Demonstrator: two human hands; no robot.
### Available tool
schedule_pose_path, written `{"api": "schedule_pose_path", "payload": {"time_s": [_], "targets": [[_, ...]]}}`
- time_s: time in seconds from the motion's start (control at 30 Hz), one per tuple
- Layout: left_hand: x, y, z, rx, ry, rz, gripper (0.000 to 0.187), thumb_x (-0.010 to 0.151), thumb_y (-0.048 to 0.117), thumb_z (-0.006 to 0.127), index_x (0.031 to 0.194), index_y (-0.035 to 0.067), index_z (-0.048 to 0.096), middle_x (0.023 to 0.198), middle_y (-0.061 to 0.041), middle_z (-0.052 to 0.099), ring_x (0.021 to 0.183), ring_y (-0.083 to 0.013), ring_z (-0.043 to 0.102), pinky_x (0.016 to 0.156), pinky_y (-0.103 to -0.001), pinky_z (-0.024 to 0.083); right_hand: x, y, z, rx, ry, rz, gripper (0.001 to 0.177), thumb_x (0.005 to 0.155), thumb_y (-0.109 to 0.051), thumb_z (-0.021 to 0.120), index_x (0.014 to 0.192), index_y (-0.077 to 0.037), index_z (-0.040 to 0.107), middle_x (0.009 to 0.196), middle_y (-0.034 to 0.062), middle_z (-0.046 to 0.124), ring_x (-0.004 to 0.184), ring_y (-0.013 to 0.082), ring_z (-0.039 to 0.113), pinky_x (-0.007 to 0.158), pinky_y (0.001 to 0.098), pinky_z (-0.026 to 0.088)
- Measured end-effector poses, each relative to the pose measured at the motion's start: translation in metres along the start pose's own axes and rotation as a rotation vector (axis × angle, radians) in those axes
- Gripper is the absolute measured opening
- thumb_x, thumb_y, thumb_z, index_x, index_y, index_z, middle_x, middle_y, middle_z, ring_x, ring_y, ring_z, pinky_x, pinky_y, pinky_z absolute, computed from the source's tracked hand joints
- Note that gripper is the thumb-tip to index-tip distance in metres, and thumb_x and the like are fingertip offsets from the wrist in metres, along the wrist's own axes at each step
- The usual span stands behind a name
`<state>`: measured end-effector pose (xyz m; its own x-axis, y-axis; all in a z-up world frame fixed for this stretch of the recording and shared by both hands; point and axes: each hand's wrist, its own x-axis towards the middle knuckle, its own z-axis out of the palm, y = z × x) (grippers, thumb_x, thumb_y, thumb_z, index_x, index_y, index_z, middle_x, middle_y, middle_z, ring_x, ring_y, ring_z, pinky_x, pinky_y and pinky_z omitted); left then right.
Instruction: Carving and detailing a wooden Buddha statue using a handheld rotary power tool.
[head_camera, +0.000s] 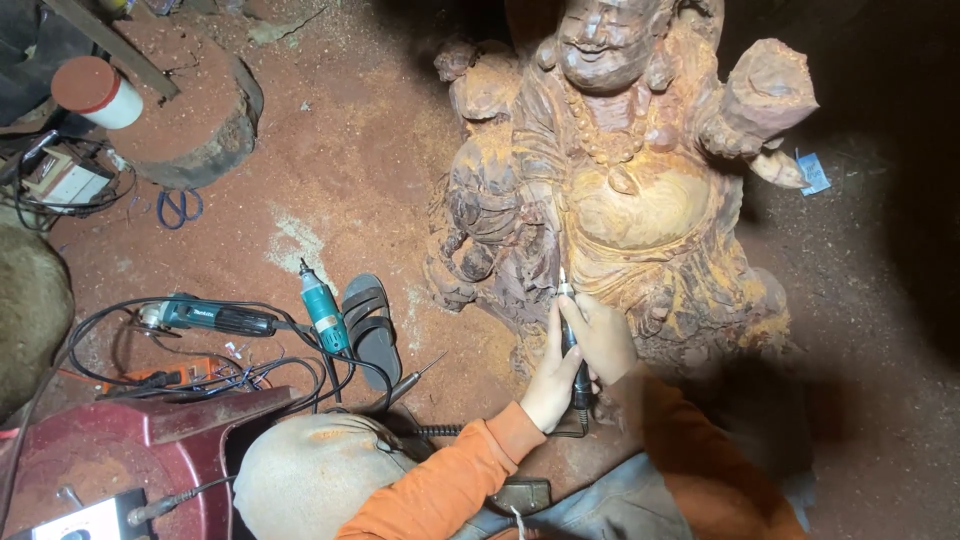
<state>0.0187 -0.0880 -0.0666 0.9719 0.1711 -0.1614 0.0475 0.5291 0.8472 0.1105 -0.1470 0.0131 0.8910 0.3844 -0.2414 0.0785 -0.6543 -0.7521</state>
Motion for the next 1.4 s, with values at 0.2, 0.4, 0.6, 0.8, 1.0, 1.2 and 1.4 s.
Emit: {"api": "schedule_pose_path", "payload": {"time_s": [0.2, 0.4, 0.6, 0.8, 1.0, 1.2, 1.4], "targets": [[0.0, 0.0, 0.001, -0.052, 0.0, 0.0, 0.074, 0.108, 0.018, 0.037, 0.163, 0.031, -0.011, 0.117, -0.019, 0.056, 0.079, -0.0181, 0.062, 0.065, -0.032, 0.065, 0.0, 0.0, 0.001, -0.075, -0.016, 0.008, 0.048, 0.099, -0.053, 0.057, 0.078, -0.011, 0.069, 0.067, 0.0183, 0.068, 0.078, 0.0362, 0.071, 0.067, 0.0451, 0.052], [-0.01, -0.013, 0.002, -0.107, 0.028, -0.027, 0.074, 0.109, 0.021, 0.038, 0.163, 0.033, -0.011, 0.112, -0.018, 0.057, 0.079, -0.0186, 0.064, 0.064, -0.031, 0.066, 0.004, 0.018, 0.006, -0.085, -0.032, 0.025, 0.052, 0.099, -0.054, 0.056, 0.074, -0.01, 0.066, 0.064, 0.0177, 0.067, 0.073, 0.0351, 0.069, 0.065, 0.0424, 0.052], [-0.012, -0.005, 0.008, -0.068, 0.046, -0.007, 0.074, 0.108, 0.018, 0.035, 0.162, 0.034, -0.013, 0.112, -0.019, 0.056, 0.08, -0.0189, 0.063, 0.067, -0.033, 0.066, -0.004, 0.009, 0.004, -0.085, -0.038, 0.015, 0.05, 0.099, -0.053, 0.057, 0.072, -0.011, 0.064, 0.063, 0.0172, 0.065, 0.072, 0.0343, 0.068, 0.066, 0.0412, 0.052], [-0.012, -0.014, 0.004, -0.078, 0.05, -0.011, 0.074, 0.109, 0.019, 0.038, 0.163, 0.032, -0.011, 0.111, -0.02, 0.057, 0.078, -0.0196, 0.064, 0.065, -0.032, 0.066, -0.008, 0.009, 0.003, -0.116, -0.041, 0.01, 0.052, 0.099, -0.054, 0.056, 0.073, -0.01, 0.064, 0.064, 0.0182, 0.065, 0.074, 0.0356, 0.068, 0.067, 0.043, 0.051], [-0.011, -0.016, 0.002, -0.025, 0.049, -0.008, 0.074, 0.108, 0.018, 0.037, 0.163, 0.031, -0.011, 0.1, -0.015, 0.058, 0.075, -0.0169, 0.063, 0.062, -0.028, 0.064, -0.012, 0.009, 0.005, -0.104, -0.057, 0.007, 0.051, 0.099, -0.051, 0.056, 0.073, -0.008, 0.062, 0.063, 0.0194, 0.063, 0.071, 0.0375, 0.067, 0.065, 0.0454, 0.05], [-0.012, -0.01, -0.003, 0.135, 0.048, -0.016, 0.071, 0.11, 0.016, 0.035, 0.164, 0.031, -0.009, 0.08, -0.012, 0.062, 0.063, -0.0203, 0.065, 0.057, -0.027, 0.063, -0.014, 0.002, 0.003, -0.09, -0.037, -0.02, 0.05, 0.099, -0.049, 0.057, 0.071, -0.008, 0.061, 0.062, 0.0193, 0.063, 0.069, 0.0371, 0.066, 0.063, 0.0444, 0.05], [-0.009, -0.019, -0.011, 0.198, 0.048, -0.037, 0.07, 0.109, 0.015, 0.036, 0.165, 0.03, -0.005, 0.077, -0.013, 0.064, 0.063, -0.0214, 0.067, 0.056, -0.029, 0.06, -0.012, 0.003, 0.003, -0.109, -0.063, -0.026, 0.054, 0.099, -0.051, 0.056, 0.071, -0.006, 0.06, 0.062, 0.0219, 0.063, 0.071, 0.0405, 0.068, 0.063, 0.0464, 0.052]]}}
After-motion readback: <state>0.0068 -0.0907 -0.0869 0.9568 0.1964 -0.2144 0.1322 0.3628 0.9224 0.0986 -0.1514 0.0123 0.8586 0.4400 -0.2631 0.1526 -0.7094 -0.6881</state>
